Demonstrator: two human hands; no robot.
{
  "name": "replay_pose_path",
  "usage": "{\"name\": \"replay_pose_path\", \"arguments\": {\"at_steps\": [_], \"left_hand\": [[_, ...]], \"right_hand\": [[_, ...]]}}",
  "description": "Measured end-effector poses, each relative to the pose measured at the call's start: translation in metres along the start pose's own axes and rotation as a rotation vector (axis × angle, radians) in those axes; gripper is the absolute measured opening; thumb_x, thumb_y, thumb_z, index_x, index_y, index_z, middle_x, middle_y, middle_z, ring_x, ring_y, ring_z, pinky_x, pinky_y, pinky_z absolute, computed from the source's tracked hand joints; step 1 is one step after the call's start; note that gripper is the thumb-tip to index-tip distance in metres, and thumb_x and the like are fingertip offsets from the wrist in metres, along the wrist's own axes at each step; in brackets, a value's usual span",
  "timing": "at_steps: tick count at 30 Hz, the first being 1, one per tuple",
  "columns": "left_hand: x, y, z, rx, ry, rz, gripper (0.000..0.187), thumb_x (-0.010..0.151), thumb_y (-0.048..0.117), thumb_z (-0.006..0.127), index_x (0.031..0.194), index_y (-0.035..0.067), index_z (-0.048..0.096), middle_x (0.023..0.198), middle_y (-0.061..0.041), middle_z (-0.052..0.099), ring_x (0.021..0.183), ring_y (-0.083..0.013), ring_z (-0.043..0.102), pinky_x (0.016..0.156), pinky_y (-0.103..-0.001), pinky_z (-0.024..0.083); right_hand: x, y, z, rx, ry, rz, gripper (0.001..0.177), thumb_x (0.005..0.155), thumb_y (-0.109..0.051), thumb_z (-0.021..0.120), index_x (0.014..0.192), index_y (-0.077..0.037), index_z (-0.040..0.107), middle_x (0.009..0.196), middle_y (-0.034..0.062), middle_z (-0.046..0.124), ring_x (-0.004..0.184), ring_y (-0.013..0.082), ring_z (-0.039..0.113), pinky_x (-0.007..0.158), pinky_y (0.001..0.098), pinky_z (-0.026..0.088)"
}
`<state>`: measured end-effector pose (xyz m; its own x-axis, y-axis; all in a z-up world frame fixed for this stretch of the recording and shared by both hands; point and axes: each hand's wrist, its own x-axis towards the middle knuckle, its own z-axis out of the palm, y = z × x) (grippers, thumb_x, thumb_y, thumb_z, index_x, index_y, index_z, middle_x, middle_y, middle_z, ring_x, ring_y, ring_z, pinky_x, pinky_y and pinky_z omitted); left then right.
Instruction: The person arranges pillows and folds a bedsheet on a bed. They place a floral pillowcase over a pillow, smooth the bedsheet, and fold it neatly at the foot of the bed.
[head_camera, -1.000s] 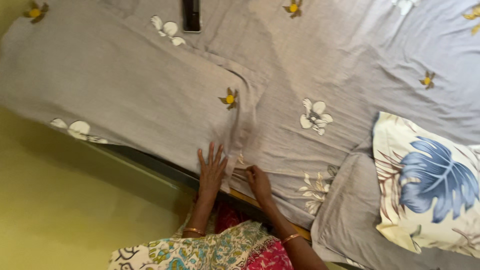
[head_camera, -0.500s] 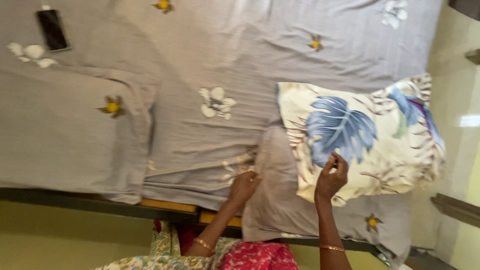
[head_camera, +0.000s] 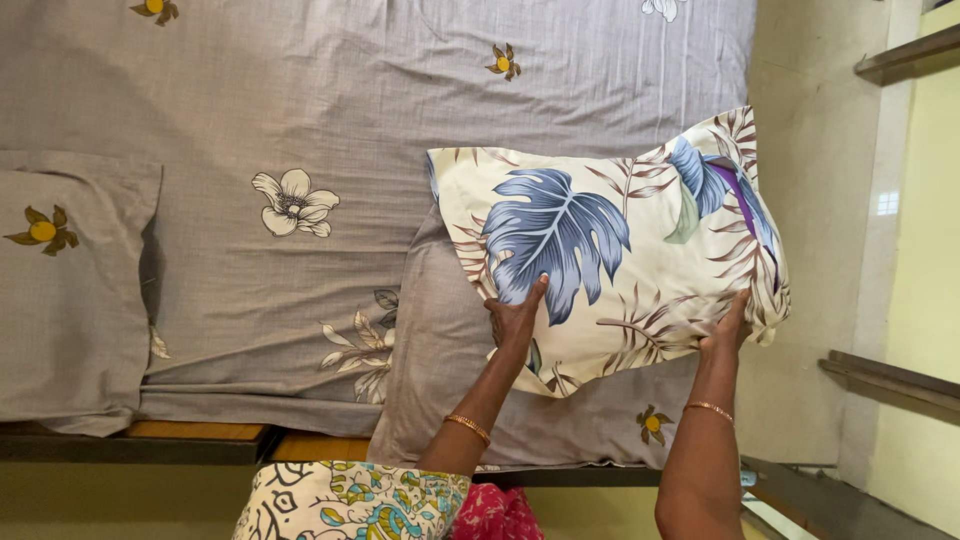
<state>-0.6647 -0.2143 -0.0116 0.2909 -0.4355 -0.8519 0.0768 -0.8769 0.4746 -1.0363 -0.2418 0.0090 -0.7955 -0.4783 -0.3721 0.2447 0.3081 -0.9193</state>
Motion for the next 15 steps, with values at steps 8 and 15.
{"name": "replay_pose_path", "arguments": {"at_steps": [8, 15], "left_hand": [[-0.007, 0.029, -0.005, -0.084, -0.152, 0.217, 0.078, 0.072, 0.057, 0.084, 0.111, -0.006, 0.060, 0.105, -0.019, 0.069, 0.092, -0.0251, 0.065, 0.079, -0.038, 0.052], [-0.036, 0.044, -0.121, -0.416, -0.456, 0.718, 0.038, 0.084, 0.036, 0.085, 0.106, 0.007, 0.076, 0.096, 0.001, 0.076, 0.081, -0.0051, 0.068, 0.073, -0.025, 0.056]], "right_hand": [[-0.010, 0.000, -0.003, 0.054, -0.166, 0.178, 0.070, 0.100, -0.049, 0.074, 0.144, -0.004, 0.043, 0.145, 0.0127, 0.056, 0.130, 0.0281, 0.060, 0.108, 0.0471, 0.048], [-0.072, -0.010, -0.052, -0.356, -0.487, 0.518, 0.061, 0.105, -0.049, 0.068, 0.144, -0.007, 0.049, 0.135, 0.0156, 0.060, 0.122, 0.0287, 0.061, 0.107, 0.0435, 0.044]]}}
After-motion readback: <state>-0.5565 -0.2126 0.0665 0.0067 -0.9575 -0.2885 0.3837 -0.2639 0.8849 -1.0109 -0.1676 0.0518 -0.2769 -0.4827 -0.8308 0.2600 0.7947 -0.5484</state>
